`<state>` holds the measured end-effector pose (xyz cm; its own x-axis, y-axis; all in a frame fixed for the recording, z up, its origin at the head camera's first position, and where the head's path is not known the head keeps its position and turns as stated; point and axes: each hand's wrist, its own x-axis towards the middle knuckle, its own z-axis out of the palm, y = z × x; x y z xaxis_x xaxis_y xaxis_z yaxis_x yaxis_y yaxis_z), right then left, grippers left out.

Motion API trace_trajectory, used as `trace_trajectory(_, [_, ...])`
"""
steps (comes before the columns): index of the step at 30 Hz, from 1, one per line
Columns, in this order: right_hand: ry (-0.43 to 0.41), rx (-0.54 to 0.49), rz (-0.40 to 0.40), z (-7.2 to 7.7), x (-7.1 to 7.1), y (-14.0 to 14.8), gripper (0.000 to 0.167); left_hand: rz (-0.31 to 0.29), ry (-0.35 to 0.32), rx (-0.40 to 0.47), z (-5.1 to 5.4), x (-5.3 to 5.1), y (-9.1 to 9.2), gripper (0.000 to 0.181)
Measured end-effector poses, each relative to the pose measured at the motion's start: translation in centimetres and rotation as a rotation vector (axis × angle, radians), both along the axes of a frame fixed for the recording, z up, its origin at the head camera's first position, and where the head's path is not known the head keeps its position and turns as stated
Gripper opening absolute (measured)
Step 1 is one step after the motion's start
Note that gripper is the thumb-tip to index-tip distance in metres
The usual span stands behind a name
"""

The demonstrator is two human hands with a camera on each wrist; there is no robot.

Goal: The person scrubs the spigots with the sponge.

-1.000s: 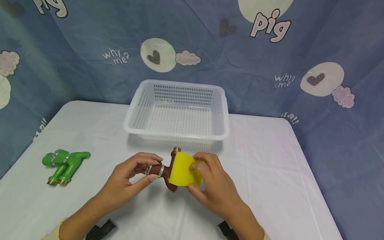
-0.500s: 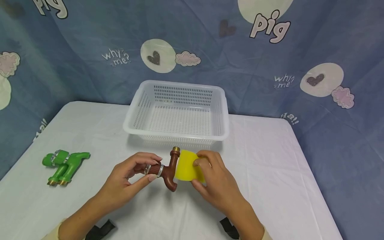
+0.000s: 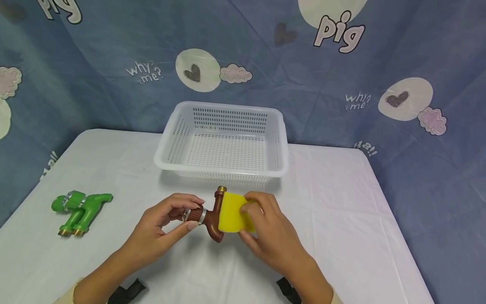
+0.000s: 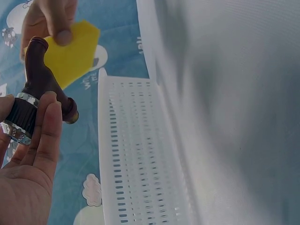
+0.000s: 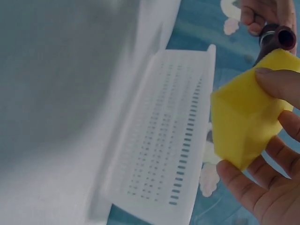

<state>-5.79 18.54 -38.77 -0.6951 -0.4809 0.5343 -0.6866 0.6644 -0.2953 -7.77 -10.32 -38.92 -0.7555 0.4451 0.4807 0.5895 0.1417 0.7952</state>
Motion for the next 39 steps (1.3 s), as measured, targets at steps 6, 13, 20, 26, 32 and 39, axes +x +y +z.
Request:
trace_trajectory(6, [-0.007,0.009,-0.028,-0.08,-0.08,0.15,0.056,0.005,-0.027,-0.009,-0.01,0.0,-0.15,0.038])
trace_trajectory(13, [-0.021,-0.053,0.031,0.33,0.35,-0.19,0.053,0.002,-0.033,-0.016,-0.1,-0.02,-0.26,0.039])
trace_trajectory(20, [0.03,0.038,-0.016,-0.01,-0.07,-0.3,0.056,0.009,-0.038,-0.022,-0.12,0.01,-0.28,0.042])
trace_trajectory(26, [0.016,0.023,-0.042,-0.12,-0.16,0.12,0.055,0.003,-0.046,-0.021,0.04,-0.08,-0.21,0.042])
trace_trajectory(32, [-0.027,-0.044,-0.003,0.1,0.35,0.02,0.055,-0.009,-0.053,-0.009,0.09,-0.06,-0.16,0.04])
trace_trajectory(39, [0.015,0.051,-0.045,-0.11,-0.01,-0.1,0.056,-0.006,-0.053,-0.006,-0.09,0.02,-0.17,0.04])
